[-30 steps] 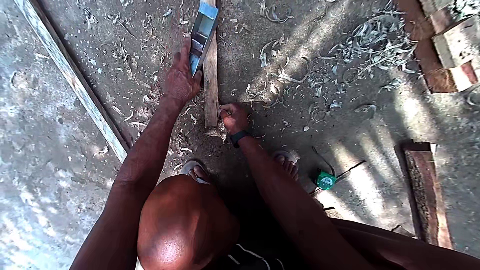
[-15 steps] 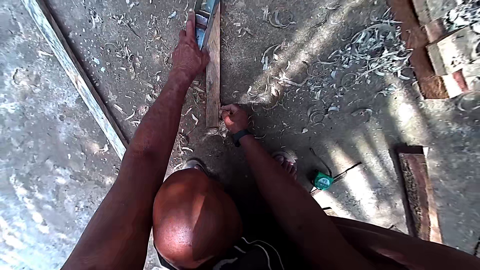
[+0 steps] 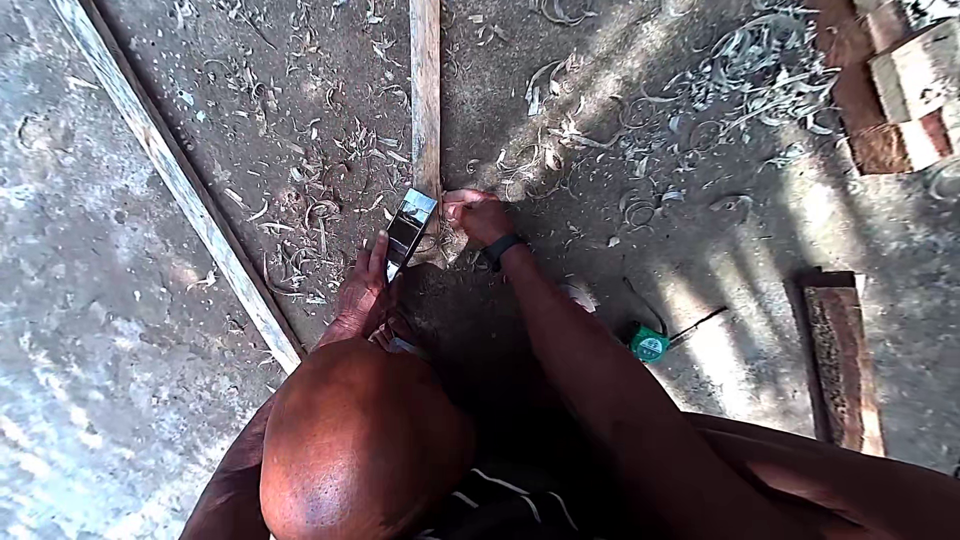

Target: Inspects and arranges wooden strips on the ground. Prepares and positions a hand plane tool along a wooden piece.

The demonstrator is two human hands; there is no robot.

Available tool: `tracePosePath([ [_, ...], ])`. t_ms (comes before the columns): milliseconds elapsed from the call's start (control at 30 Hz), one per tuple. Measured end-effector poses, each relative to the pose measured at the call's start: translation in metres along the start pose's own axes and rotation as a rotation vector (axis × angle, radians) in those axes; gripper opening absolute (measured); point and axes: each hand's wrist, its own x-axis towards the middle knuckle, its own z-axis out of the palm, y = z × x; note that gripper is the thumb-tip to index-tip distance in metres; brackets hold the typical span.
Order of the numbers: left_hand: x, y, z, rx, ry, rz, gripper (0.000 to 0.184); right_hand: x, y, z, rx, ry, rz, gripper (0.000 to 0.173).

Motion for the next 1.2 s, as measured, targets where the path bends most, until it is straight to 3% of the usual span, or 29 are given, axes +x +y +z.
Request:
tracePosePath([
  [100, 0.042, 0.046, -0.034, -0.06, 0.1, 0.0, 0.082, -0.001, -0.003, 0.003, -0.033, 0.028, 0.014, 0.027],
  [133, 0.043, 0.074, -0.069, -0.116, 0.016, -0.055, 0.08, -0.003, -0.004, 0.004, -0.037, 0.029, 0.035, 0.027],
  [200, 0.043, 0.12, -0.15, -0.168, -0.402, -0.227, 0.083, -0.003, -0.006, 0.004, -0.03, 0.034, 0.042, 0.028],
  [233, 0.042, 0.114, -0.13, -0.186, -0.186, -0.147, 0.082, -0.003, -0.007, 0.003, -0.013, 0.026, 0.032, 0.028],
  [300, 0.049, 0.078, -0.077, -0.157, 0.017, -0.025, 0.086, -0.004, -0.008, 0.0, 0.025, -0.024, 0.038, 0.029],
  [433, 0.008, 0.008, -0.011, -0.033, -0.021, 0.078, 0.089, 0.003, -0.011, -0.013, 0.062, -0.15, 0.073, 0.03],
  [567, -0.009, -0.004, -0.001, 0.015, -0.016, 0.082, 0.087, 0.009, -0.013, -0.021, 0.079, -0.25, 0.115, 0.04],
  [733, 0.024, 0.042, -0.034, -0.043, -0.081, -0.01, 0.09, 0.01, -0.009, -0.017, 0.141, -0.16, 0.126, 0.037],
  [800, 0.034, 0.038, -0.02, -0.025, 0.001, 0.001, 0.089, 0.009, -0.004, -0.014, 0.178, -0.111, 0.079, 0.038],
  [967, 0.001, 0.022, -0.005, -0.044, -0.013, 0.028, 0.088, 0.001, 0.001, -0.006, 0.254, 0.047, 0.033, 0.038],
  [1067, 0.014, 0.021, -0.005, 0.003, 0.019, 0.037, 0.086, -0.001, -0.001, 0.0, 0.258, 0.15, 0.026, 0.04],
  [1133, 0.034, 0.047, -0.036, 0.003, 0.027, 0.059, 0.082, -0.002, 0.001, 0.004, 0.253, 0.175, 0.029, 0.04],
  [1200, 0.029, 0.114, -0.127, -0.051, -0.131, -0.012, 0.077, -0.004, 0.001, 0.007, 0.25, 0.179, 0.01, 0.04],
])
